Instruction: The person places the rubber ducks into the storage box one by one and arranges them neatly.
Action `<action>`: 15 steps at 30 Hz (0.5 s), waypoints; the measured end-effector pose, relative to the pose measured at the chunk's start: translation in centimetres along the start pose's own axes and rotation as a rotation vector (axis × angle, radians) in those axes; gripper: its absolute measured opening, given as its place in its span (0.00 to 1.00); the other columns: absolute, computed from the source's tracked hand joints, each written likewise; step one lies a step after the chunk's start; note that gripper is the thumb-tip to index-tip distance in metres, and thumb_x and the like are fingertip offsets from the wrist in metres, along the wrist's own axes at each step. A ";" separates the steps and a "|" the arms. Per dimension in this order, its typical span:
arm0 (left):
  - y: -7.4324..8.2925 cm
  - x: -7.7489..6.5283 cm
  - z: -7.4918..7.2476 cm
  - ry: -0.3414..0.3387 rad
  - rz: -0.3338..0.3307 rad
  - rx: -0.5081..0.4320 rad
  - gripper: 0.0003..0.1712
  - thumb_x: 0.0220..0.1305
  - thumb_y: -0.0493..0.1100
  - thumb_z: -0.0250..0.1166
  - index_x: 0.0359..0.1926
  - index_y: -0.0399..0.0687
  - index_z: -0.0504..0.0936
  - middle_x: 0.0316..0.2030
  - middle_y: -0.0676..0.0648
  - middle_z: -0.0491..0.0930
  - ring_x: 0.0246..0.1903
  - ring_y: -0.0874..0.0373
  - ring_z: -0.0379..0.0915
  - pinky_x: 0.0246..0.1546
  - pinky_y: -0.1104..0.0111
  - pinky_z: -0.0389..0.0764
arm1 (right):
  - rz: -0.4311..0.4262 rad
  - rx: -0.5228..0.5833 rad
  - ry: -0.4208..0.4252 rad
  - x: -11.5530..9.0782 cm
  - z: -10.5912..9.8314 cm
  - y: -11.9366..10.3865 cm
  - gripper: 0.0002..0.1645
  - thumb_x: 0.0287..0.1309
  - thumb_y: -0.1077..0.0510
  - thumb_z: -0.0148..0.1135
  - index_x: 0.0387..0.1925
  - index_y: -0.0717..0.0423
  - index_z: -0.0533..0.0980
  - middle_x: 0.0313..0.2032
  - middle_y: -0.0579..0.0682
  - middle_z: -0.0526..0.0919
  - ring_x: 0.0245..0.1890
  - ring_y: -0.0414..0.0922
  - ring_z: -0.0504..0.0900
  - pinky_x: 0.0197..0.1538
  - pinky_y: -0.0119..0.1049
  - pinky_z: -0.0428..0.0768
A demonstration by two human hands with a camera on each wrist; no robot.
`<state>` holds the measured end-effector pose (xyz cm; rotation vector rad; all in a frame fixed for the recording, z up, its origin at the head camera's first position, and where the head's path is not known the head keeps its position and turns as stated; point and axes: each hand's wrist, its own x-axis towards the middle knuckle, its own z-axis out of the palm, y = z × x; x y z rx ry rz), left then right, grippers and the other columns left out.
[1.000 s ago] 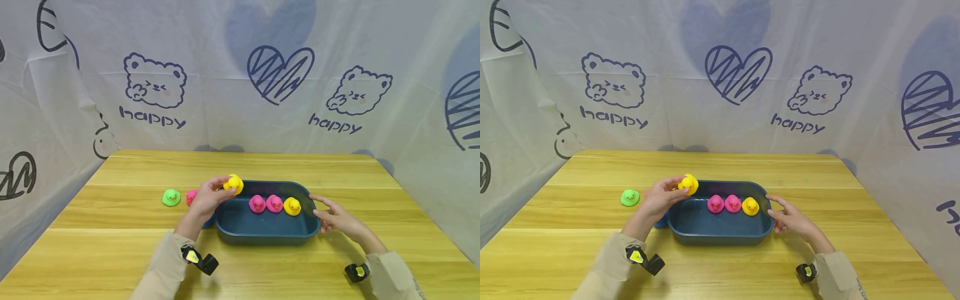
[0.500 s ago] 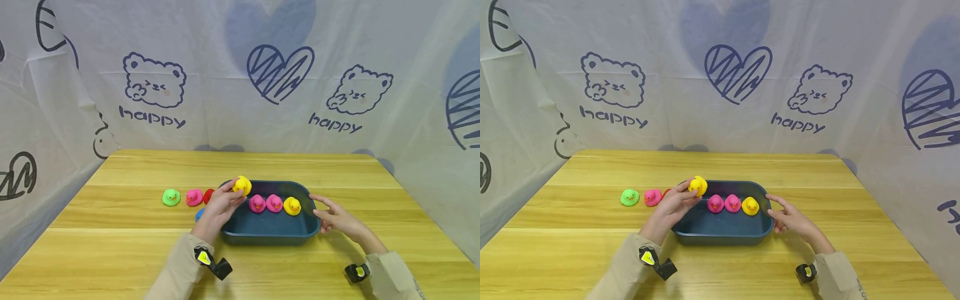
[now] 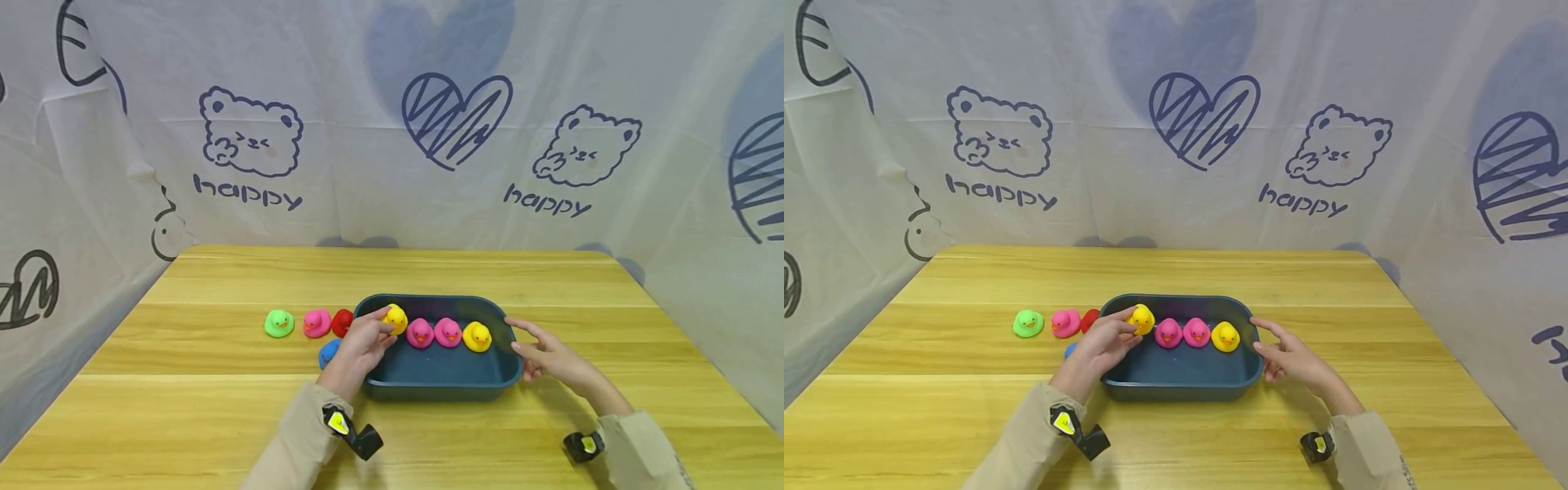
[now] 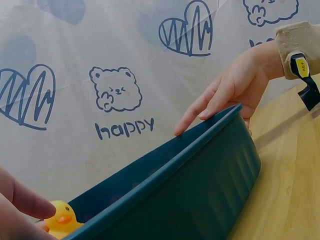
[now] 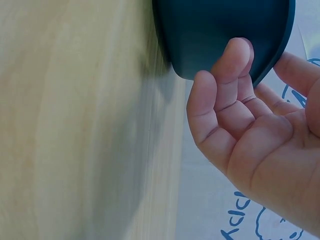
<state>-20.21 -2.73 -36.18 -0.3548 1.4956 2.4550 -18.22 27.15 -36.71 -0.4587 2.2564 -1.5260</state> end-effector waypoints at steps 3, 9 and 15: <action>-0.1 0.1 0.0 0.012 -0.030 0.012 0.32 0.55 0.20 0.43 0.63 0.30 0.55 0.56 0.34 0.58 0.50 0.45 0.58 0.56 0.58 0.59 | -0.002 -0.002 -0.001 0.0 0.0 0.0 0.36 0.65 0.56 0.45 0.66 0.63 0.43 0.17 0.53 0.72 0.18 0.48 0.75 0.24 0.36 0.74; -0.2 0.2 0.1 -0.040 -0.086 0.079 0.32 0.55 0.19 0.43 0.63 0.27 0.51 0.59 0.33 0.52 0.56 0.41 0.51 0.59 0.51 0.50 | -0.003 0.000 -0.004 0.0 0.0 0.1 0.35 0.65 0.57 0.45 0.67 0.63 0.43 0.17 0.55 0.73 0.18 0.49 0.75 0.24 0.36 0.74; -0.1 0.2 0.0 -0.042 -0.111 0.142 0.32 0.55 0.21 0.46 0.62 0.25 0.52 0.59 0.34 0.52 0.53 0.44 0.51 0.59 0.53 0.53 | -0.006 0.006 -0.004 0.0 0.0 0.2 0.36 0.65 0.56 0.45 0.67 0.63 0.43 0.17 0.55 0.73 0.18 0.49 0.75 0.24 0.37 0.74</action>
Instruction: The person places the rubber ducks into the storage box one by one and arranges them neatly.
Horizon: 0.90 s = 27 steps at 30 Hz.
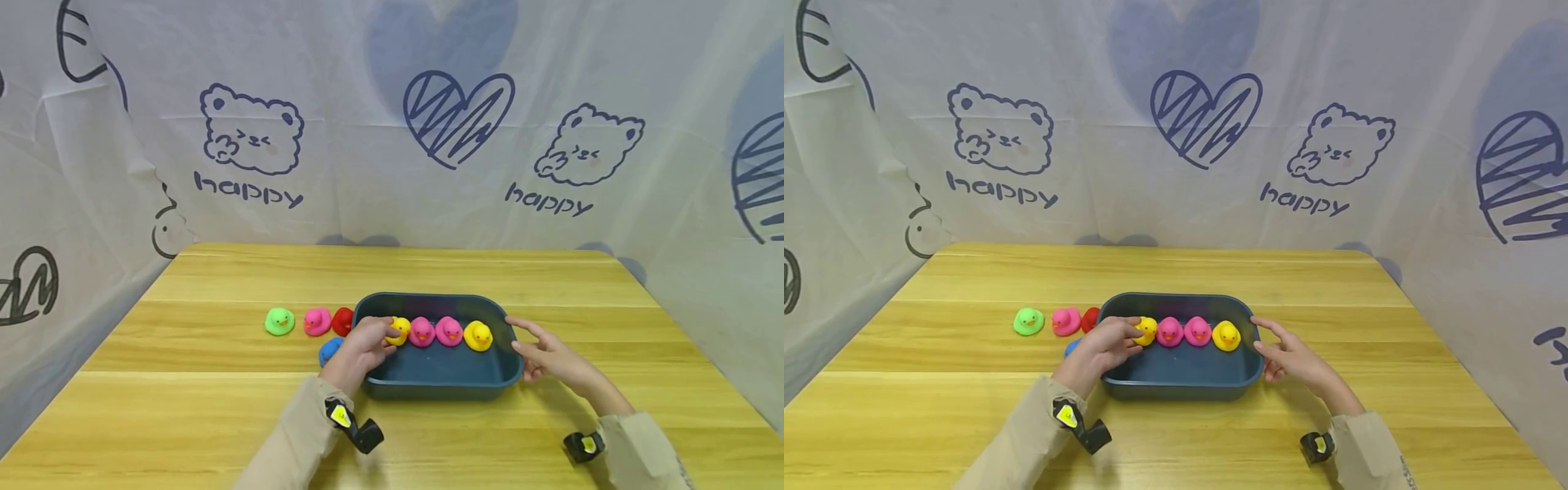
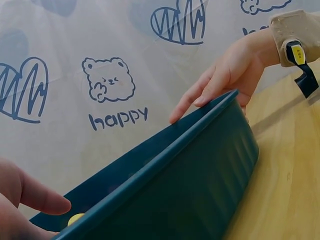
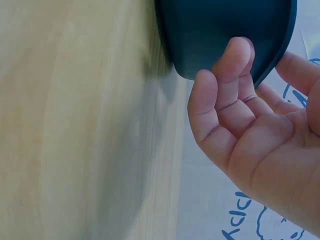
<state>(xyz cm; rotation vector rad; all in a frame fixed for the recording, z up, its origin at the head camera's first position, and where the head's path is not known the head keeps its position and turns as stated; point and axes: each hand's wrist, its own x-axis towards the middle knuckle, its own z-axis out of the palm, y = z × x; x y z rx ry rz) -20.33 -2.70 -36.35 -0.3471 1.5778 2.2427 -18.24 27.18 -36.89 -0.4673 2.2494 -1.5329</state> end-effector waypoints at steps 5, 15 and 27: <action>0.1 -0.2 -0.1 0.034 0.041 0.136 0.30 0.54 0.23 0.51 0.60 0.26 0.58 0.57 0.35 0.56 0.49 0.45 0.55 0.54 0.57 0.58 | 0.000 -0.005 0.003 0.0 0.0 0.0 0.36 0.65 0.55 0.46 0.66 0.62 0.43 0.17 0.56 0.73 0.18 0.48 0.75 0.24 0.37 0.75; 0.5 -0.5 0.3 0.091 0.217 0.455 0.30 0.49 0.25 0.59 0.57 0.29 0.66 0.56 0.33 0.63 0.53 0.43 0.59 0.56 0.53 0.59 | 0.003 -0.002 0.003 0.0 0.0 0.0 0.36 0.65 0.55 0.46 0.66 0.62 0.43 0.17 0.55 0.73 0.18 0.48 0.75 0.24 0.37 0.75; 0.6 -0.6 0.1 0.121 0.492 0.582 0.19 0.52 0.32 0.63 0.48 0.34 0.76 0.52 0.38 0.71 0.54 0.45 0.62 0.51 0.59 0.68 | 0.005 -0.011 0.007 -0.1 0.1 -0.2 0.35 0.65 0.55 0.46 0.66 0.62 0.44 0.17 0.55 0.73 0.18 0.49 0.75 0.24 0.36 0.75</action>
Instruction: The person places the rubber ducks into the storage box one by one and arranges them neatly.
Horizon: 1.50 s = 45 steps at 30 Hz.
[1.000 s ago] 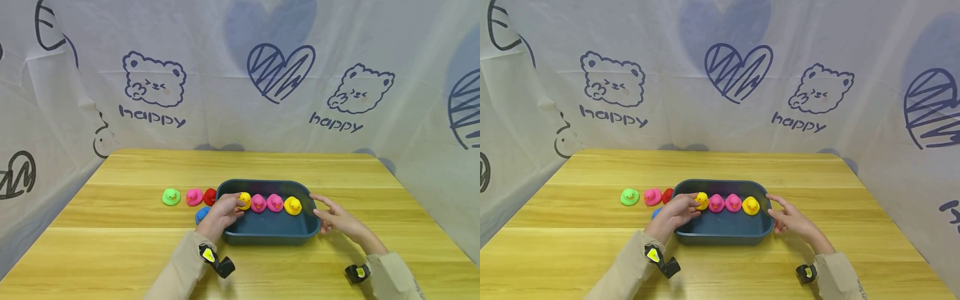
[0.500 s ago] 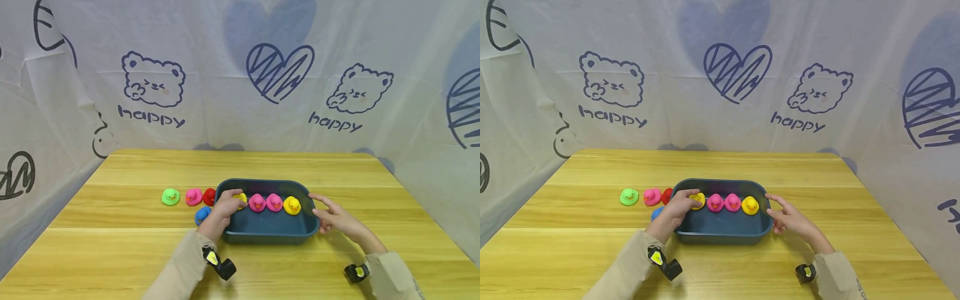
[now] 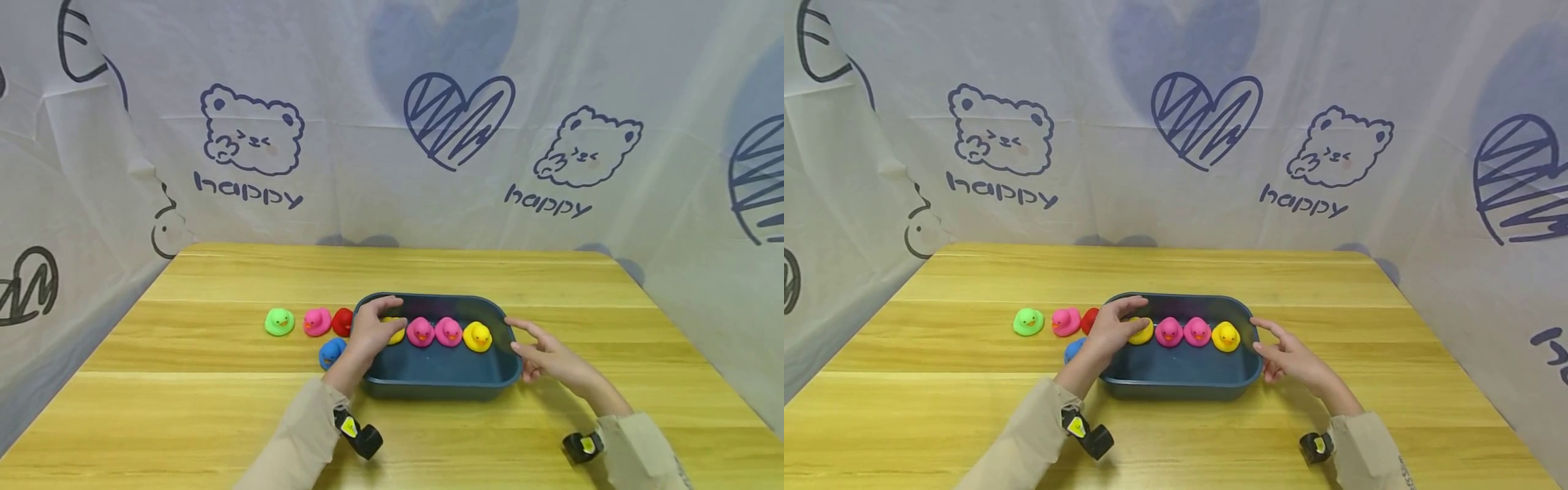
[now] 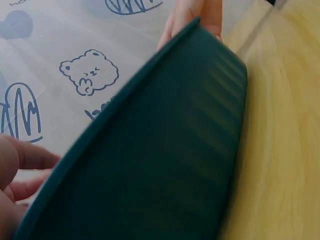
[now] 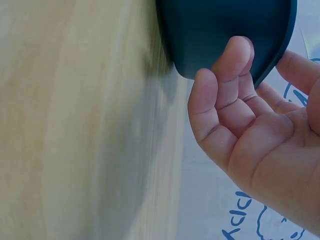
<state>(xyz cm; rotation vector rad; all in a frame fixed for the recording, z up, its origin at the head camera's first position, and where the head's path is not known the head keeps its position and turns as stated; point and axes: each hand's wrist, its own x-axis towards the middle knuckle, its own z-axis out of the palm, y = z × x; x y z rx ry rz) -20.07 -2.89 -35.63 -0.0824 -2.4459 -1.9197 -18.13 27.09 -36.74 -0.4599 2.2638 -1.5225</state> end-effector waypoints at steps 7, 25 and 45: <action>-0.2 -0.1 -0.5 -0.012 0.185 0.023 0.16 0.52 0.32 0.63 0.44 0.31 0.77 0.42 0.36 0.77 0.43 0.46 0.72 0.45 0.60 0.73 | -0.001 0.005 0.000 -0.1 0.1 0.0 0.35 0.65 0.55 0.45 0.67 0.61 0.43 0.17 0.55 0.73 0.18 0.49 0.75 0.25 0.37 0.75; -0.2 -1.3 -4.9 0.001 0.316 0.054 0.10 0.54 0.33 0.63 0.39 0.37 0.80 0.33 0.45 0.78 0.33 0.54 0.73 0.32 0.68 0.74 | -0.007 0.018 -0.005 -0.1 0.1 0.2 0.35 0.65 0.55 0.45 0.67 0.61 0.43 0.17 0.54 0.72 0.19 0.49 0.76 0.25 0.36 0.75; -3.0 -1.9 -10.0 -0.042 0.324 0.101 0.12 0.52 0.33 0.65 0.39 0.31 0.79 0.31 0.39 0.78 0.26 0.55 0.71 0.27 0.72 0.74 | 0.002 0.008 -0.013 -0.1 0.0 0.1 0.36 0.65 0.55 0.45 0.67 0.61 0.43 0.17 0.55 0.74 0.18 0.49 0.75 0.24 0.37 0.74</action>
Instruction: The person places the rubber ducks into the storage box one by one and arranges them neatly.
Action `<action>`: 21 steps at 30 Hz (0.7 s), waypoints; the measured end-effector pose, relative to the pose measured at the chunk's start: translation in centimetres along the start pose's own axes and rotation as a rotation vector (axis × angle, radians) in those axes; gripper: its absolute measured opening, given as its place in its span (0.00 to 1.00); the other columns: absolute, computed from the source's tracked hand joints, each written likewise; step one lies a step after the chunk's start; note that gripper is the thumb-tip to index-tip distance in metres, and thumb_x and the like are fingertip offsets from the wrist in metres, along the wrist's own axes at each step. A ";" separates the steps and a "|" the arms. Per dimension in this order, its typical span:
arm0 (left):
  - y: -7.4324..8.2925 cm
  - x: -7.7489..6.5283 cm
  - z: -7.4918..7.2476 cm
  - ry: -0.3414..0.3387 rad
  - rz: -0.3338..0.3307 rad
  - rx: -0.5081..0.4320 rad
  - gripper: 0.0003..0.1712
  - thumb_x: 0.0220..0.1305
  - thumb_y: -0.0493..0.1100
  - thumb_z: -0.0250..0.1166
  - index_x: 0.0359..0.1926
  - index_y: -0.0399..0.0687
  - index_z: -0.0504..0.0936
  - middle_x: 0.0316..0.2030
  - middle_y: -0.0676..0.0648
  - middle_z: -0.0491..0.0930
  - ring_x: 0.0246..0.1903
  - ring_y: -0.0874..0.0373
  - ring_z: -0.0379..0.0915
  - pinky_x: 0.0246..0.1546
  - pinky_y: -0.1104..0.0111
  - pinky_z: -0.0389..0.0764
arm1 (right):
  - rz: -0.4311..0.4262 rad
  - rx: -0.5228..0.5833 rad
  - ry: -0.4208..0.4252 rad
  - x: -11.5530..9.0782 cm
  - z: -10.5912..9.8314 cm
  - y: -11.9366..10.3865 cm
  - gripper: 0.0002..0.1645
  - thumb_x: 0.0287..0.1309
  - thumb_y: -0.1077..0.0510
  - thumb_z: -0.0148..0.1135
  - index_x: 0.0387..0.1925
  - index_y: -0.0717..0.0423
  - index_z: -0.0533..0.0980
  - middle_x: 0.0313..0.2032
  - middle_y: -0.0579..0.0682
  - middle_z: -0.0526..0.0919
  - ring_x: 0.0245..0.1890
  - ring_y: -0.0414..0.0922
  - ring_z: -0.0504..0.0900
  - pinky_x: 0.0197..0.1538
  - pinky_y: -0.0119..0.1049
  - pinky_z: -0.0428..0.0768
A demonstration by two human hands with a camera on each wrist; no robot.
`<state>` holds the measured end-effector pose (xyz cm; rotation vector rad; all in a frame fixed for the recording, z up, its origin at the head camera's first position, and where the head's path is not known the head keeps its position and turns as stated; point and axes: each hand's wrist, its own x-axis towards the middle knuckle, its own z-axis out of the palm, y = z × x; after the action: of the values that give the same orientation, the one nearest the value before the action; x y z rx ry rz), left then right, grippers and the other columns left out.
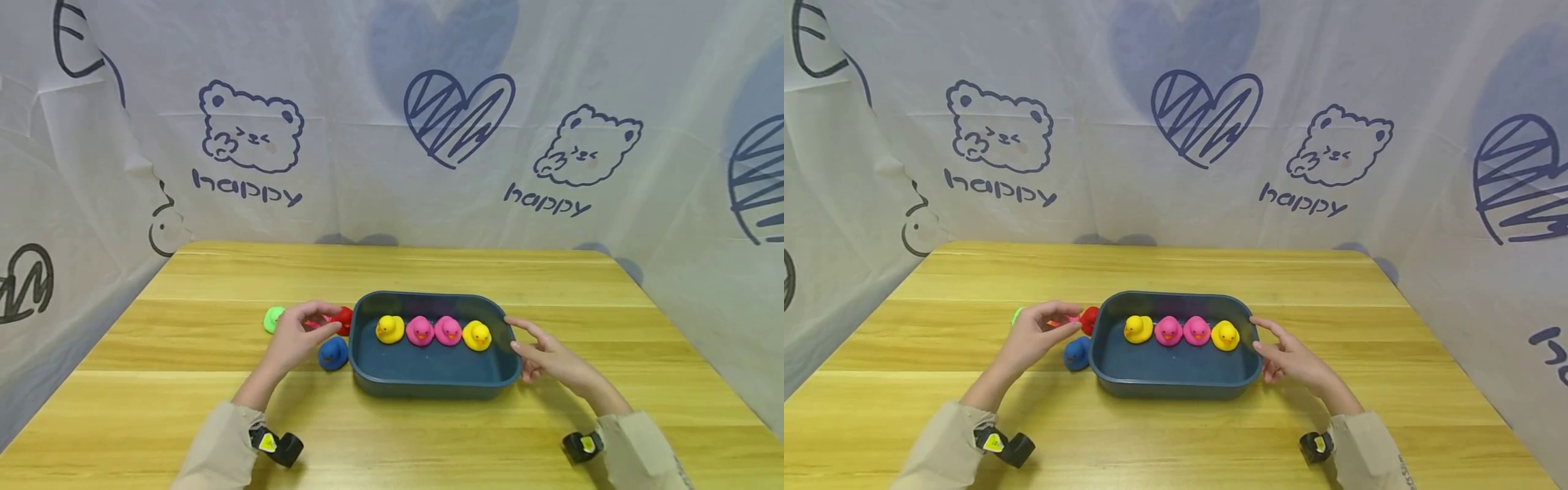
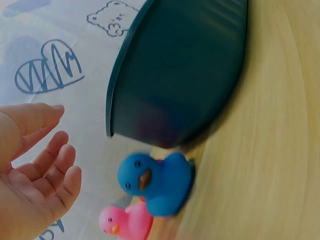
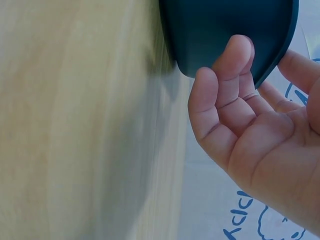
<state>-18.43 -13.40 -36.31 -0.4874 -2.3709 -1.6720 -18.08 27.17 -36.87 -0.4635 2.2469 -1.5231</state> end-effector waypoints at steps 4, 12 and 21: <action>-0.7 -0.3 -0.6 -0.009 -0.030 -0.018 0.13 0.51 0.33 0.66 0.39 0.30 0.79 0.32 0.40 0.78 0.29 0.55 0.71 0.30 0.71 0.73 | 0.002 -0.006 0.000 0.0 0.0 -0.1 0.35 0.66 0.55 0.45 0.67 0.61 0.42 0.17 0.56 0.74 0.18 0.49 0.75 0.24 0.37 0.74; -2.0 -0.8 -1.6 -0.109 -0.169 -0.005 0.17 0.50 0.34 0.67 0.43 0.31 0.79 0.40 0.37 0.77 0.33 0.54 0.68 0.31 0.67 0.72 | 0.009 -0.007 -0.002 0.0 -0.1 -0.1 0.35 0.66 0.55 0.45 0.66 0.62 0.42 0.17 0.55 0.74 0.18 0.48 0.75 0.24 0.35 0.73; -2.9 -0.8 -1.9 -0.225 -0.217 -0.040 0.22 0.47 0.32 0.68 0.45 0.28 0.76 0.30 0.42 0.76 0.29 0.54 0.67 0.24 0.73 0.69 | 0.001 0.001 -0.006 0.0 -0.1 -0.1 0.36 0.66 0.55 0.45 0.66 0.62 0.42 0.17 0.55 0.73 0.18 0.48 0.75 0.24 0.35 0.73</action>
<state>-18.85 -16.16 -38.46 -0.4614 -2.6385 -1.8465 -18.12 27.20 -36.75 -0.4669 2.2412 -1.5201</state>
